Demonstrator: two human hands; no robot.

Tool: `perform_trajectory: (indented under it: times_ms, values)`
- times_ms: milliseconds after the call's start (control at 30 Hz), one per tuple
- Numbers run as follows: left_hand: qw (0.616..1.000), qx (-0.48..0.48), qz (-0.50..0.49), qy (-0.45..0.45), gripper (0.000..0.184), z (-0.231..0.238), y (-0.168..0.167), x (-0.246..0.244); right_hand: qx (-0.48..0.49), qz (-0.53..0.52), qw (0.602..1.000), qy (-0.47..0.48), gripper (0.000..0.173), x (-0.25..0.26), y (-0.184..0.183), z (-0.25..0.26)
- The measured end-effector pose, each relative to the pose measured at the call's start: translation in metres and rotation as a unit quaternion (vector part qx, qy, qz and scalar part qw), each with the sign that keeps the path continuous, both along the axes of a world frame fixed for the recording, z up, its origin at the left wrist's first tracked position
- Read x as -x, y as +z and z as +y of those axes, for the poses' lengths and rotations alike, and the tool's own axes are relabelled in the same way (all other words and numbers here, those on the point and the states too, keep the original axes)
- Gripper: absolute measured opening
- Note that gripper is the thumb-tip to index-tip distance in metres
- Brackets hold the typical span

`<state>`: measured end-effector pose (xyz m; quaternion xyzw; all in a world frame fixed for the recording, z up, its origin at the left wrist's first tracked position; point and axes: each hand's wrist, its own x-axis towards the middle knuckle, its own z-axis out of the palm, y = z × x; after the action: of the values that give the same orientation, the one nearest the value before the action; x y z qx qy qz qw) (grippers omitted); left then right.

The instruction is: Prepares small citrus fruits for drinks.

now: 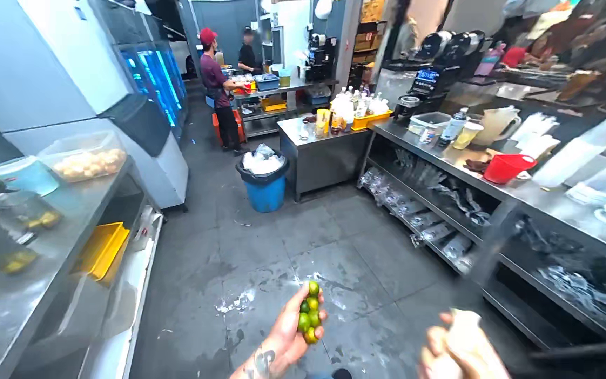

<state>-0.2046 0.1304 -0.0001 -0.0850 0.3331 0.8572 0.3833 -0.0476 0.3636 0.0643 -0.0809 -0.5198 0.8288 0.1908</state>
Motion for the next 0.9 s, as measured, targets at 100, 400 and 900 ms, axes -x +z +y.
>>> perform_trajectory:
  times_ms: [100, 400, 900]
  values:
    - [0.998, 0.021, 0.051, -0.024, 0.047, 0.082, 0.028, 0.04, 0.024, 0.006, 0.999, -0.039, 0.031, 0.038, -0.007, 0.037]
    - [0.988, -0.048, 0.04, -0.138, 0.044, 0.254, 0.04, 0.13, 0.024, 0.017, 0.999, 0.029, 0.022, 0.115, 0.005, 0.163]
    - [0.927, -0.185, -0.038, -0.325, 0.043, 0.48, -0.01, 0.368, 0.008, 0.09, 0.986, -0.138, 0.025, 0.322, 0.007, 0.369]
